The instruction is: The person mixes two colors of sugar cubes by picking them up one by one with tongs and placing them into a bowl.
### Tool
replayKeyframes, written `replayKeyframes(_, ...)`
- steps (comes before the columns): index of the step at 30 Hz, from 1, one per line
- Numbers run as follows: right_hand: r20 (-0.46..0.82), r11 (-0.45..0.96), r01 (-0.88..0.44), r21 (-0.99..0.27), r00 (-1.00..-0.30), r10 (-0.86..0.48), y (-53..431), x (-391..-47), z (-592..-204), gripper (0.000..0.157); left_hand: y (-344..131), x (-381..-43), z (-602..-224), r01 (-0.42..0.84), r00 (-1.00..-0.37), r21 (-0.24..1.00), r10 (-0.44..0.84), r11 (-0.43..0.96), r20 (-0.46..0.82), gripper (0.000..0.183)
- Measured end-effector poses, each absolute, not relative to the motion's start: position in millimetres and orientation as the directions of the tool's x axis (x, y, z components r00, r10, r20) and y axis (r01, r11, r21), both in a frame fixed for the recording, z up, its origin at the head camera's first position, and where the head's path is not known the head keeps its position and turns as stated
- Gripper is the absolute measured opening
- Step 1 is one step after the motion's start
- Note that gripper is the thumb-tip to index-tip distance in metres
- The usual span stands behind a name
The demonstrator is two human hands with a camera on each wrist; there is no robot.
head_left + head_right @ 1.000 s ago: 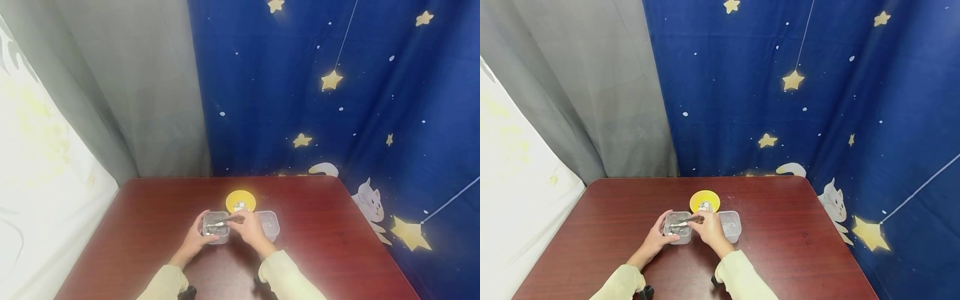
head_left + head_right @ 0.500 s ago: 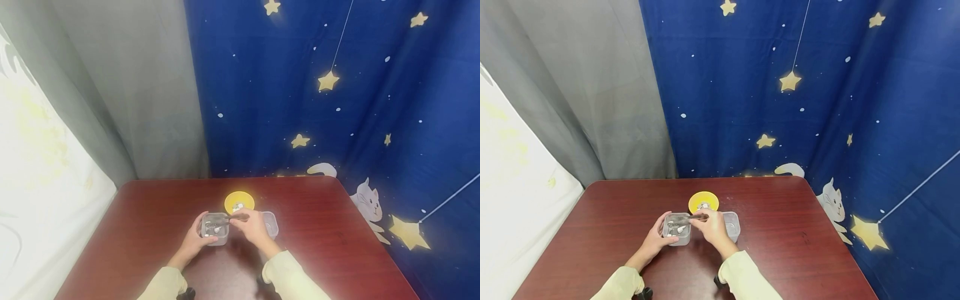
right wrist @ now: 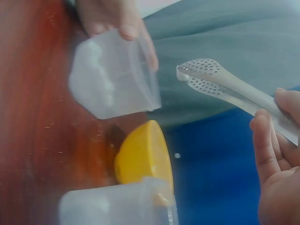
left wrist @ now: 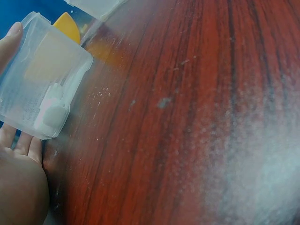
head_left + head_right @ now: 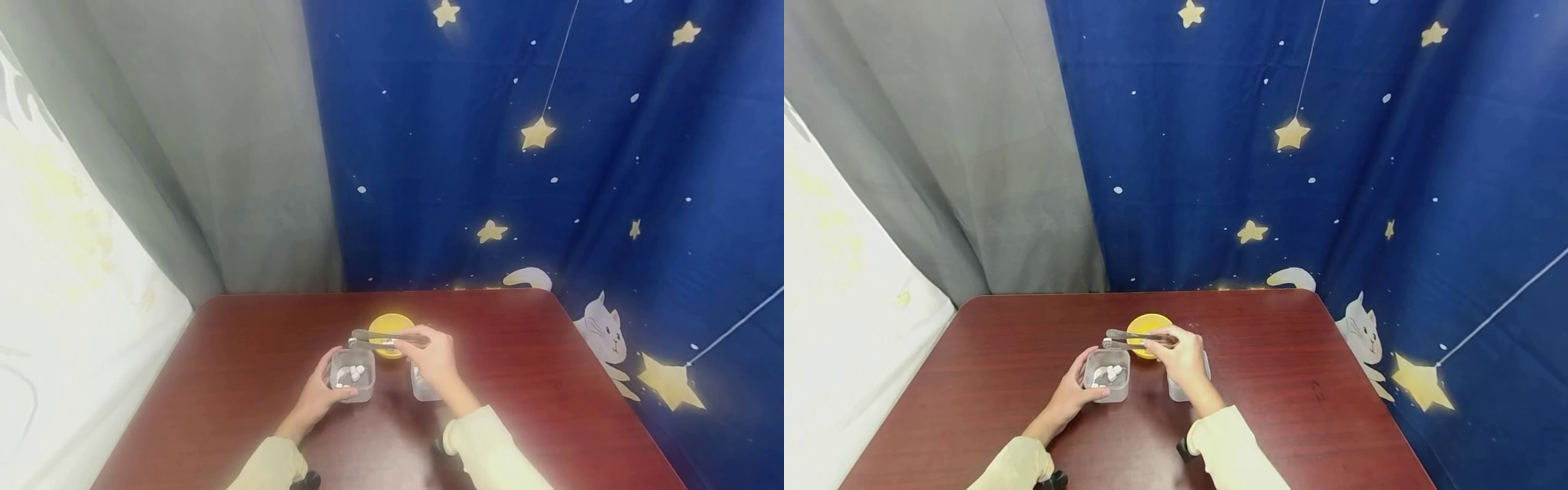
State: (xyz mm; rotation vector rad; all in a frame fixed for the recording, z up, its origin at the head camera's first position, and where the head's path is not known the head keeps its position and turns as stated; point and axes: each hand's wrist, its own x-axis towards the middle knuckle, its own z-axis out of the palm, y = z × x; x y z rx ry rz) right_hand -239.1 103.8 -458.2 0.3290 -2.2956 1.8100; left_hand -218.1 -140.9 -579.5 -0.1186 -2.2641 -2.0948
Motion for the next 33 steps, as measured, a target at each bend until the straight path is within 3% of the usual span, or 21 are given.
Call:
replayKeyframes(7, 0.384, 0.234, -0.379, -0.895, -0.923, -0.025, 108.7, -228.4, -420.0, 0.02, -141.9, -218.5, -581.9, 0.099, -0.995, 0.989, 0.028, 0.114, 0.096, 0.099)
replayKeyframes(12, 0.383, 0.183, -0.374, -0.909, -0.924, 0.014, 114.1, -241.8, -431.3, 0.021, -141.7, -218.7, -580.8, 0.093, -0.996, 0.988, 0.022, 0.12, 0.091, 0.099)
replayKeyframes(19, 0.372, 0.166, -0.361, -0.918, -0.928, 0.035, 115.8, -230.6, -403.0, 0.021, -140.4, -216.5, -574.6, 0.063, -0.998, 0.994, 0.016, 0.094, 0.062, 0.098)
replayKeyframes(33, 0.457, 0.129, -0.444, -0.887, -0.884, 0.099, 119.1, -233.7, -390.7, 0.023, -141.7, -215.1, -576.4, 0.056, -0.998, 0.989, -0.003, 0.137, 0.057, 0.097)
